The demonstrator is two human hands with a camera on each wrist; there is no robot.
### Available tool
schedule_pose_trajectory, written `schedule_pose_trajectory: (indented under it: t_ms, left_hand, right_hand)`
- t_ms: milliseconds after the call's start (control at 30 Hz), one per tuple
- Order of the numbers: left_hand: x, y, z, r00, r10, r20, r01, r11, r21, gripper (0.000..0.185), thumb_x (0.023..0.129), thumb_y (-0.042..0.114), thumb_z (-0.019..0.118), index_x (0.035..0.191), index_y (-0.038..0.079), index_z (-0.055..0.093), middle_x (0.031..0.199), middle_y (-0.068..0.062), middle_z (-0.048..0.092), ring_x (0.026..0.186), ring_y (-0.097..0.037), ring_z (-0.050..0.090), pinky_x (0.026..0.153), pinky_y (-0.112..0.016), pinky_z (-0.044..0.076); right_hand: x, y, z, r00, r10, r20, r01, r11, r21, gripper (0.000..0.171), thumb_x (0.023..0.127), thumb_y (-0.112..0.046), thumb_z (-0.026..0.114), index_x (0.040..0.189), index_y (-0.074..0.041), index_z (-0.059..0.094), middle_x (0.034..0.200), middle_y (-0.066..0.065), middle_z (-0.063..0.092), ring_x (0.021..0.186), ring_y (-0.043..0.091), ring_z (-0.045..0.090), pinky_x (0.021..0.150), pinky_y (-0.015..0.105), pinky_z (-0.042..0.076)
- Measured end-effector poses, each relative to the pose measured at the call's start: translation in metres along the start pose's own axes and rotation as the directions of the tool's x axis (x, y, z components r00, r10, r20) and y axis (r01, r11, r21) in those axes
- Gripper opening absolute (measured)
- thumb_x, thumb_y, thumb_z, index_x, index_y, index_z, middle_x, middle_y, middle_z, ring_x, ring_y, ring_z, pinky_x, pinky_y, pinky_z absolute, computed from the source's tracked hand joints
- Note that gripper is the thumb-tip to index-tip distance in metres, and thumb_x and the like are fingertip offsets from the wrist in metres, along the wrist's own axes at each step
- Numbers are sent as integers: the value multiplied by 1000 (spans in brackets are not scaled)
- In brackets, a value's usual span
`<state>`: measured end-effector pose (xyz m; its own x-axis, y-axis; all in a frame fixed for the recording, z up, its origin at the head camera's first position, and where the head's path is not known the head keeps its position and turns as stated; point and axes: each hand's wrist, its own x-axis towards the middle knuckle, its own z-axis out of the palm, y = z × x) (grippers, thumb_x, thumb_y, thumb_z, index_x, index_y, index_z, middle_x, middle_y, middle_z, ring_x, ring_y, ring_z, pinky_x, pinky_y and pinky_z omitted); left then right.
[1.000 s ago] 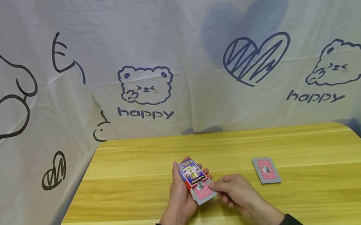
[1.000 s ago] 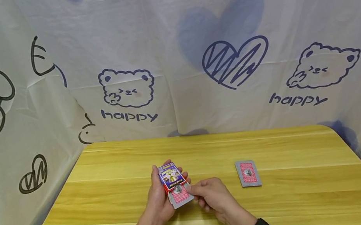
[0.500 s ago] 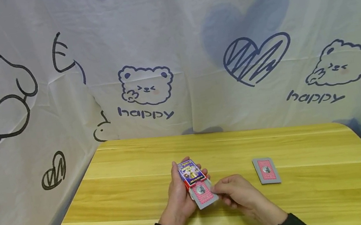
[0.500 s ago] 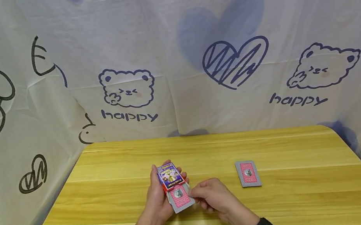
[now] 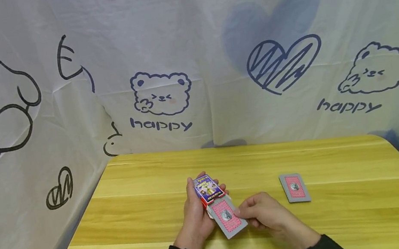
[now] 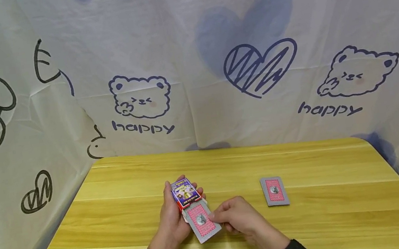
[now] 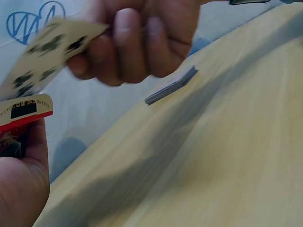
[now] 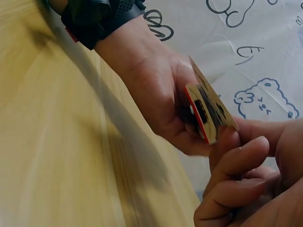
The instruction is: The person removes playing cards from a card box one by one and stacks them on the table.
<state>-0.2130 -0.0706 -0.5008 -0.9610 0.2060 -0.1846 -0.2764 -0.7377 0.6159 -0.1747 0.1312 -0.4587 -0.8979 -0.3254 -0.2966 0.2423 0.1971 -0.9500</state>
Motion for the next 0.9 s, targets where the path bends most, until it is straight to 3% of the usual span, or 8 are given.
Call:
schedule_pose_trajectory:
  t_ms: [133,267,433,600,733,900]
  left_hand:
    - [3,5,-4,999,27,-47,-28,999,-28,73,106,71,27,161,23,29,144,-14,46,114,-23,67,104,-44,56]
    - [5,9,-6,998,26,-58,-30,997,-67,71,107,70,25,161,24,27,149,-17,41,114,-24,67,104,-44,57]
    - [4,13,-6,999,-27,-34,23,993,-116,66,109,66,24,160,25,27,137,-12,46,108,-22,66,100,-43,58]
    - [1,13,-5,996,-72,-42,69,994,-85,70,108,69,20,158,22,31,121,-7,57,97,-17,67,90,-35,61]
    - [1,12,-4,996,-86,-39,82,994,-77,70,108,69,19,157,21,32,120,-6,58,96,-16,67,88,-34,61]
    - [1,11,-3,994,-94,-47,91,993,-72,69,108,68,20,159,22,32,119,-6,58,96,-16,67,88,-35,62]
  right_hand:
    - [-3,3,-13,999,-12,52,15,999,-48,20,98,-19,74,91,0,75,56,-5,49,52,6,41,46,20,31]
    - [-5,7,-34,999,-25,36,29,995,-94,22,102,-20,70,97,1,75,61,-5,53,54,7,44,48,20,34]
    - [-5,11,-66,985,-59,-160,23,976,-217,23,103,-18,68,97,3,75,65,-2,56,57,11,45,50,22,37]
    - [-10,18,-102,929,-23,-369,-76,965,-251,26,104,-22,69,87,-1,71,65,0,55,61,15,47,54,27,38]
    - [-18,25,-130,904,5,-429,-126,959,-254,29,105,-25,66,89,-1,69,65,0,55,62,17,48,55,29,40]
    - [-22,34,-150,897,51,-439,-165,960,-225,30,107,-25,64,89,-2,69,63,0,53,59,16,46,54,30,40]
